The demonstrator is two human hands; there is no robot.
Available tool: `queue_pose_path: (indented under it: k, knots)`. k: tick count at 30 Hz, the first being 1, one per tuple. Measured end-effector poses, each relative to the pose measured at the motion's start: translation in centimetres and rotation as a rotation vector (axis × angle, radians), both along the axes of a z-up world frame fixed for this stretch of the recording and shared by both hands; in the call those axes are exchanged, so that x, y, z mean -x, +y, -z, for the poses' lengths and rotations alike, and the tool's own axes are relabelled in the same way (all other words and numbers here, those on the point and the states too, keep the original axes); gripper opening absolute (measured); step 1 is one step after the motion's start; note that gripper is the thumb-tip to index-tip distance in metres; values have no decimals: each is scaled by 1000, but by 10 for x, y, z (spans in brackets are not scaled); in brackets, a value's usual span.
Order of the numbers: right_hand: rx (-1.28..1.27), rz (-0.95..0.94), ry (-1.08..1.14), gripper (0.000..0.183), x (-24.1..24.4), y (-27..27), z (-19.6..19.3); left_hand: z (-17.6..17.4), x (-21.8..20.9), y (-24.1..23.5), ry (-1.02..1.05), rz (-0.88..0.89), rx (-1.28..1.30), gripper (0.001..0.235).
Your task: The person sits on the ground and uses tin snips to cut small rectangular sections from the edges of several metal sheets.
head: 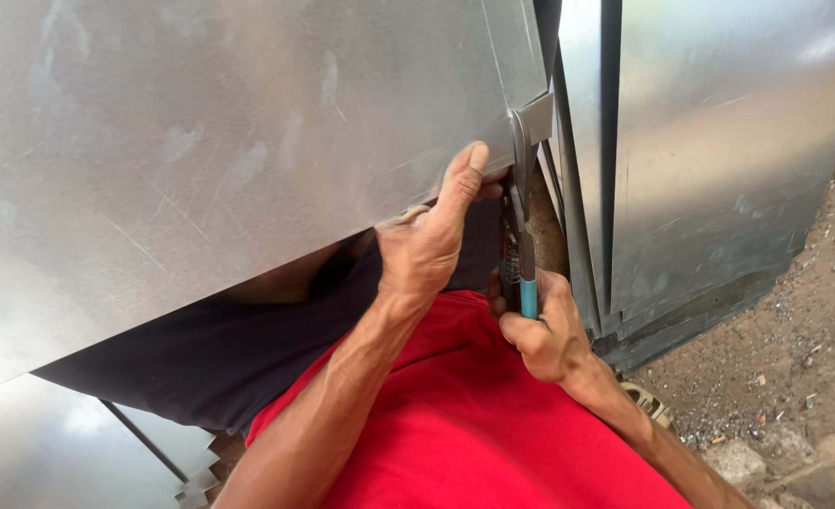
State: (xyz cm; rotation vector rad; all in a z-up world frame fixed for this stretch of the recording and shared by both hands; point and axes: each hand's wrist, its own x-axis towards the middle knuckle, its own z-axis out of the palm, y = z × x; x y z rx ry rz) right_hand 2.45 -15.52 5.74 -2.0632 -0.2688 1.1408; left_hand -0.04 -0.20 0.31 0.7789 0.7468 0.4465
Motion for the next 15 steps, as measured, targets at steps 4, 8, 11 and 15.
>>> queue_pose_path:
  k: [4, 8, 11, 15]
  knots:
    - [278, -264, -303, 23, -26, -11, -8, -12, 3, 17, -47, -33, 53, 24]
    - [348, -480, -748, 18, -55, -29, -16, -32, 10, 31, 36, -228, 277, 40]
    - [188, -401, -420, 23, -48, -34, -2, -43, -24, 13, 213, -261, 516, 51]
    - [9, -48, -300, 21, -13, -40, 0, -38, -37, 2, 78, -244, 287, 44]
